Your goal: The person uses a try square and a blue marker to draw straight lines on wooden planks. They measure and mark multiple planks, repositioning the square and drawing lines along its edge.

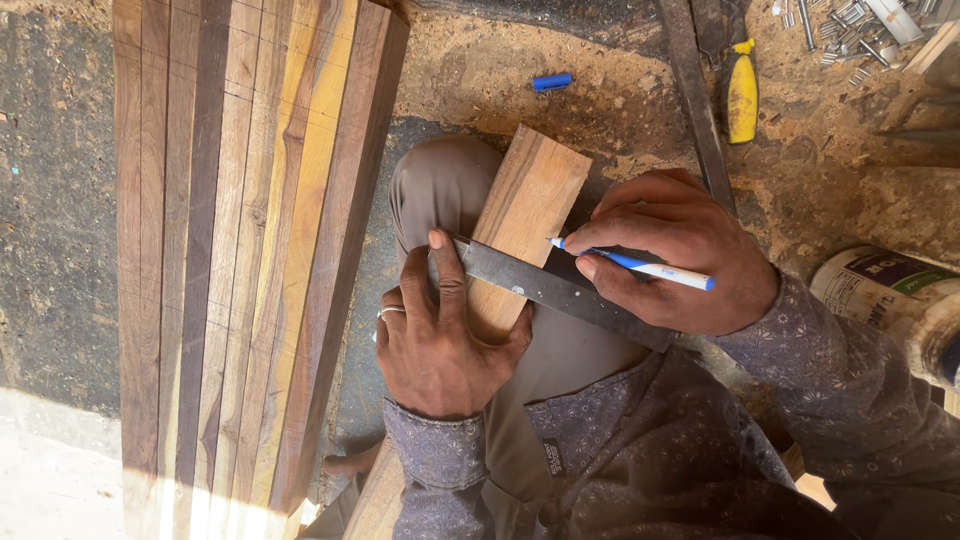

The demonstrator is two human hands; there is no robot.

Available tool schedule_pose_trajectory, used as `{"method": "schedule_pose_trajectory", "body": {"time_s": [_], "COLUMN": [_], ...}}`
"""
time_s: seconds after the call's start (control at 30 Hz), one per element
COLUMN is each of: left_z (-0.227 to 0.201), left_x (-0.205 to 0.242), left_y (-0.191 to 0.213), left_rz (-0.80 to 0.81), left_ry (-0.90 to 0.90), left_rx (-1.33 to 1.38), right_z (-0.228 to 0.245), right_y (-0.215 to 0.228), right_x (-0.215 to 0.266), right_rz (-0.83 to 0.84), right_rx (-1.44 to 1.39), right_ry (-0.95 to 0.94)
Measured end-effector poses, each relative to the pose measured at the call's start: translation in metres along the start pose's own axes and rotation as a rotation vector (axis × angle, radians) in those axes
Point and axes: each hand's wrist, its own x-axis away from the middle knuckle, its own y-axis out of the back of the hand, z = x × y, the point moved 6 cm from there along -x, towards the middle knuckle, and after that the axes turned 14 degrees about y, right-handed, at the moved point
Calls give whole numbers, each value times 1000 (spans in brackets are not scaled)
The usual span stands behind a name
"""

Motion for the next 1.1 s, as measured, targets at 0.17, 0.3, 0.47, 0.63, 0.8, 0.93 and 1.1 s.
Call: {"method": "schedule_pose_trajectory", "body": {"time_s": [0.17, 0.3, 0.47, 0.63, 0.8, 0.93, 1.1], "left_z": [2, 3, 4, 2, 0, -1, 1], "left_x": [0, -1, 0, 0, -1, -1, -1], "left_y": [2, 0, 0, 0, 2, 2, 2], "left_rz": [-24, -28, -33, -31, -54, -38, -31], "left_ry": [-4, 5, 5, 4, -6, 7, 11], "left_rx": [5, -11, -7, -20, -6, -11, -4], "right_z": [0, 1, -2, 1, 4, 2, 2], "right_y": [3, 5, 6, 4, -5, -19, -30], "right_x": [3, 2, 4, -2, -18, -33, -44], "right_rz": [-7, -30, -23, -28, -21, 23, 63], "right_rx": [41, 57, 41, 3, 18, -5, 35], "right_ry": [-30, 13, -23, 10, 86, 100, 124]}}
